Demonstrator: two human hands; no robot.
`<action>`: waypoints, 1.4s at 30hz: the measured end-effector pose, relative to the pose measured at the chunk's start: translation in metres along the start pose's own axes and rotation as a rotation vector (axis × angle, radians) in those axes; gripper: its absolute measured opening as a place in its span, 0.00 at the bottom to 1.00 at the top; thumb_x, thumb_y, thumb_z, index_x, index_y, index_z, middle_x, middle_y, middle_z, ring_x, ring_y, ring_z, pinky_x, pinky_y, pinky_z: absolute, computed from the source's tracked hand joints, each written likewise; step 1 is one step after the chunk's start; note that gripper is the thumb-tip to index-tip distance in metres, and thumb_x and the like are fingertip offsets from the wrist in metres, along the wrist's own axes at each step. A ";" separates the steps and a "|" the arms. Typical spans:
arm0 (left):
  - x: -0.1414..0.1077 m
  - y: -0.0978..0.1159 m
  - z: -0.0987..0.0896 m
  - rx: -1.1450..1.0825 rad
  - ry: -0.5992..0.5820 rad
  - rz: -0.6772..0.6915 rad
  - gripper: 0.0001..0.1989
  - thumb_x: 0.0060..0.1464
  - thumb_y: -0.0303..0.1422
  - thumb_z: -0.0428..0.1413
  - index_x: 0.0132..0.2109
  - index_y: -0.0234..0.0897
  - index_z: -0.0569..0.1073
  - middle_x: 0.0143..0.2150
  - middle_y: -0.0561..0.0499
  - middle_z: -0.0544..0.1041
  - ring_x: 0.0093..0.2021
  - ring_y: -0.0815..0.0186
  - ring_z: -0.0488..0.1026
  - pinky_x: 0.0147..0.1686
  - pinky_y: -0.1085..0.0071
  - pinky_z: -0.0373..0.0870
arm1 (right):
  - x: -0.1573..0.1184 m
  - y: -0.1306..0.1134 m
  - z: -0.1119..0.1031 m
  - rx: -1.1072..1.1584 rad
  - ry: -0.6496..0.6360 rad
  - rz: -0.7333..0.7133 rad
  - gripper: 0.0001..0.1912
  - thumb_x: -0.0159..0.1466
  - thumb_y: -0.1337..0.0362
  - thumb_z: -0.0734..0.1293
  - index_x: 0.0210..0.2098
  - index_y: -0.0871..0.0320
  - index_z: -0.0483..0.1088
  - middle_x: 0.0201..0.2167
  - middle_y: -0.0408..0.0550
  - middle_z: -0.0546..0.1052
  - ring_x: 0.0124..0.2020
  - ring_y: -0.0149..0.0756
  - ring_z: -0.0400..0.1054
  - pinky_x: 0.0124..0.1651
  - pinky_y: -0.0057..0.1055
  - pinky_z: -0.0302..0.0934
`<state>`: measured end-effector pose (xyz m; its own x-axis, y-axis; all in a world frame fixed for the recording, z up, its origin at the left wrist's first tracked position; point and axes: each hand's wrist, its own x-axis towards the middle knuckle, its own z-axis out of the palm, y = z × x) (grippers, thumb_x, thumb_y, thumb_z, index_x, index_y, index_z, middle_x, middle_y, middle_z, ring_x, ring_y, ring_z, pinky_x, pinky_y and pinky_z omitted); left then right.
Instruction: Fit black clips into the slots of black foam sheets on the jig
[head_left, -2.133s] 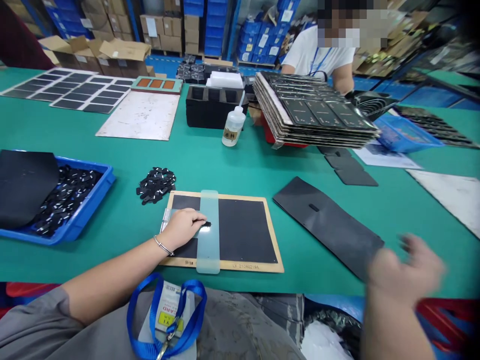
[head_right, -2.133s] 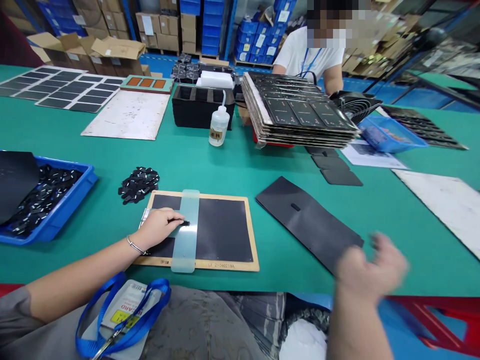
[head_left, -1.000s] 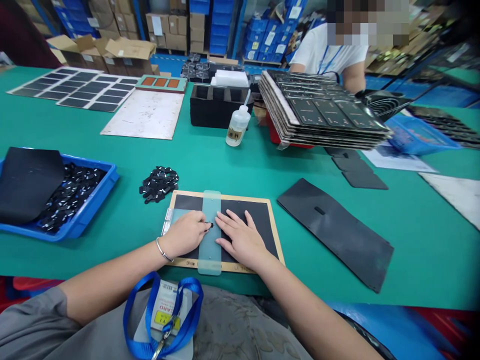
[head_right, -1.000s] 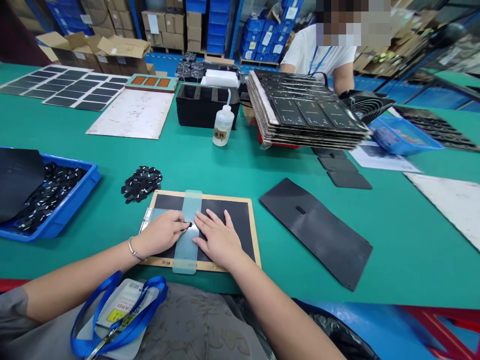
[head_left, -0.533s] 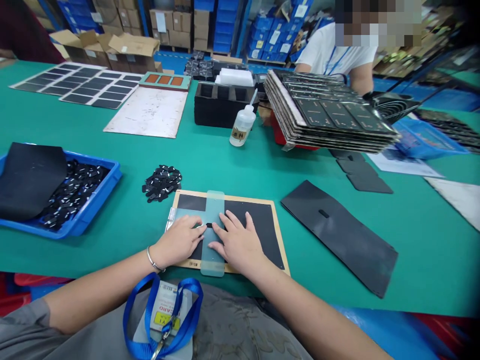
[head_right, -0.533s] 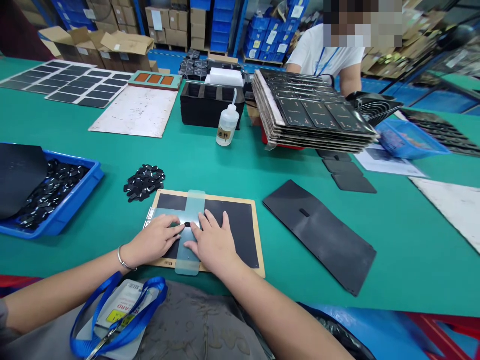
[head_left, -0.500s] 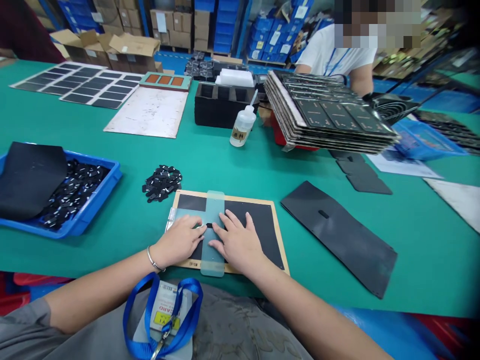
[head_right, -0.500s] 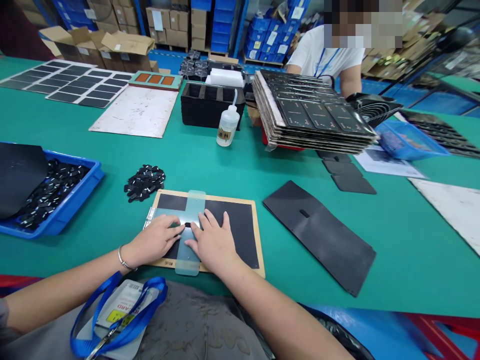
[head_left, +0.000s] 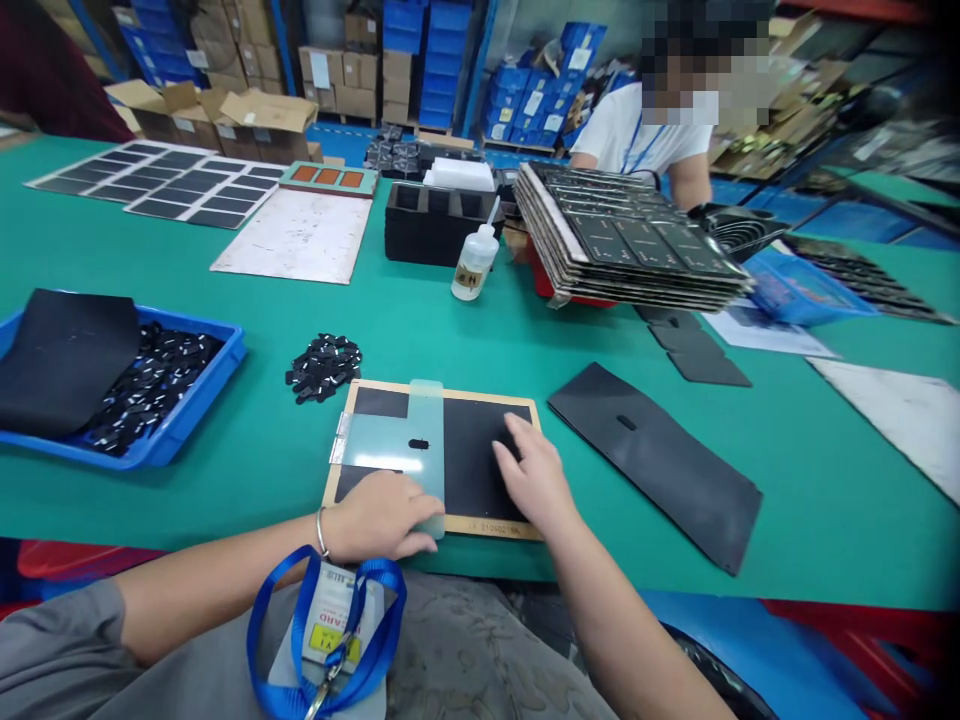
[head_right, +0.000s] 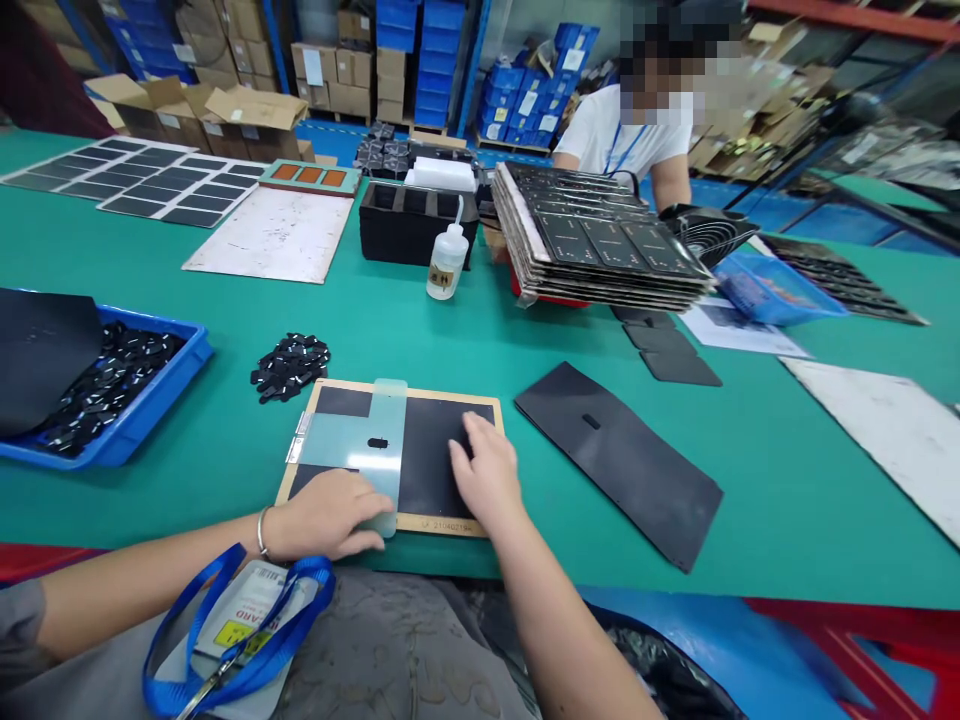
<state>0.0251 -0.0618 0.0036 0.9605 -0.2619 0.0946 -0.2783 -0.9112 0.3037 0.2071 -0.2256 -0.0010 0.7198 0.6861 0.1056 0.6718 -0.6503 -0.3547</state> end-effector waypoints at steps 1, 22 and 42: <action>0.002 0.001 0.004 0.040 -0.001 0.034 0.17 0.52 0.45 0.54 0.45 0.40 0.69 0.31 0.51 0.73 0.31 0.62 0.69 0.28 0.69 0.61 | -0.001 0.008 -0.002 -0.063 -0.015 0.084 0.28 0.64 0.55 0.54 0.59 0.65 0.57 0.60 0.57 0.58 0.61 0.45 0.50 0.61 0.47 0.47; -0.090 -0.028 -0.061 -0.141 0.986 0.027 0.14 0.46 0.24 0.54 0.42 0.39 0.64 0.24 0.55 0.68 0.25 0.68 0.69 0.26 0.69 0.68 | -0.007 0.015 -0.014 0.064 0.066 0.267 0.21 0.62 0.54 0.58 0.51 0.57 0.64 0.42 0.54 0.74 0.38 0.44 0.70 0.34 0.37 0.64; -0.041 -0.015 -0.056 -0.169 0.685 0.174 0.17 0.44 0.26 0.54 0.44 0.41 0.65 0.20 0.56 0.64 0.21 0.68 0.60 0.22 0.70 0.56 | -0.032 0.168 -0.134 0.647 0.864 0.648 0.07 0.56 0.58 0.60 0.28 0.54 0.59 0.23 0.44 0.64 0.22 0.28 0.61 0.26 0.29 0.58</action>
<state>-0.0108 -0.0198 0.0488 0.6977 -0.0903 0.7107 -0.4774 -0.7982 0.3673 0.3200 -0.4006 0.0603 0.9281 -0.2945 0.2279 0.1209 -0.3406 -0.9324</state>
